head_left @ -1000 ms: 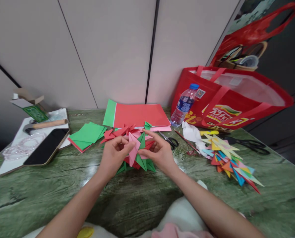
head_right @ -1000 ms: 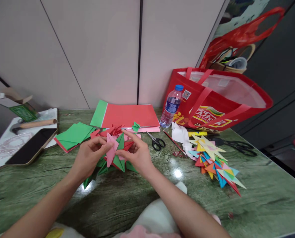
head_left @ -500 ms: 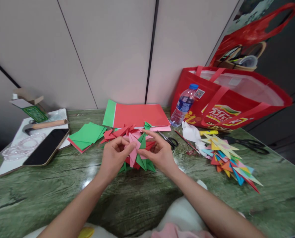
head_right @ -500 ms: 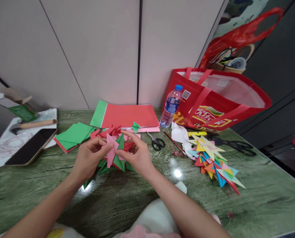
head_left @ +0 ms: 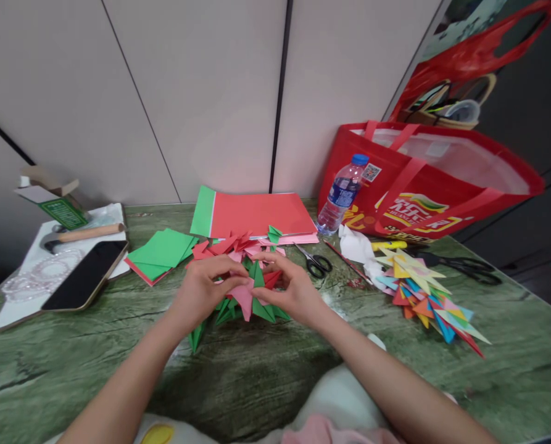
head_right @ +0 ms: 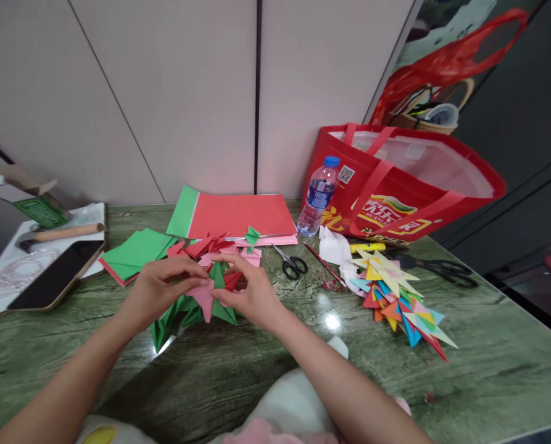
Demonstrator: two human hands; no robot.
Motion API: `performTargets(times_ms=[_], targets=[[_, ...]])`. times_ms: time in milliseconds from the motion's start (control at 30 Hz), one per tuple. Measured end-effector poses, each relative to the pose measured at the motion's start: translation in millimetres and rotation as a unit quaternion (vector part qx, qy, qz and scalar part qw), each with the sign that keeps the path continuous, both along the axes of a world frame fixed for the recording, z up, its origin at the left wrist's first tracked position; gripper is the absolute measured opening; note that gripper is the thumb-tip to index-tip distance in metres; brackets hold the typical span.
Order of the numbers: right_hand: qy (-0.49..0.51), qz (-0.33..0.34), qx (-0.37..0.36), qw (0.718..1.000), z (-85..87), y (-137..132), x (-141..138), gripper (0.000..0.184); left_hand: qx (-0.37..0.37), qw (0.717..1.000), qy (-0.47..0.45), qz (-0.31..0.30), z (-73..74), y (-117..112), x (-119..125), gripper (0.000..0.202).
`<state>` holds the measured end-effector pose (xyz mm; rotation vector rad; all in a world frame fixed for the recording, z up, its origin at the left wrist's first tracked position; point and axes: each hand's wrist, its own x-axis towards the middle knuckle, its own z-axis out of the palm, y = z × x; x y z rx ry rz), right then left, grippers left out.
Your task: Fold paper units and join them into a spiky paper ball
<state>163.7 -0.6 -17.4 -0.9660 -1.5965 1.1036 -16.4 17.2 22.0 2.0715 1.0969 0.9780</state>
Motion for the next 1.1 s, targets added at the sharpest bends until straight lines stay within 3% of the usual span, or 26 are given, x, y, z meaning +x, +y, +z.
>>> performTargets(times_ms=[100, 233, 400, 767, 1100], targets=[[0.02, 0.034, -0.026, 0.999, 0.7, 2.5, 0.8, 0.051, -0.003, 1.0, 0.019, -0.016, 1.2, 2.9, -3.8, 0.009], [0.054, 0.058, -0.066, 0.995, 1.1, 4.9, 0.5, 0.054, -0.062, 0.998, 0.0, 0.0, -0.3, 4.3, -4.2, 0.007], [0.086, 0.07, -0.092, 0.99, 0.4, 6.6, 0.1, 0.057, -0.081, 0.996, -0.017, 0.012, -2.1, 4.0, -2.8, 0.006], [0.05, 0.069, -0.065, 0.994, -7.0, 11.7, 3.9, 0.059, -0.195, 0.979, -0.024, -0.058, 4.1, 6.1, -9.8, 0.01], [0.033, 0.056, -0.051, 0.997, -5.7, 9.5, 4.0, 0.054, -0.197, 0.979, -0.031, -0.04, -1.8, 6.6, -8.1, 0.005]])
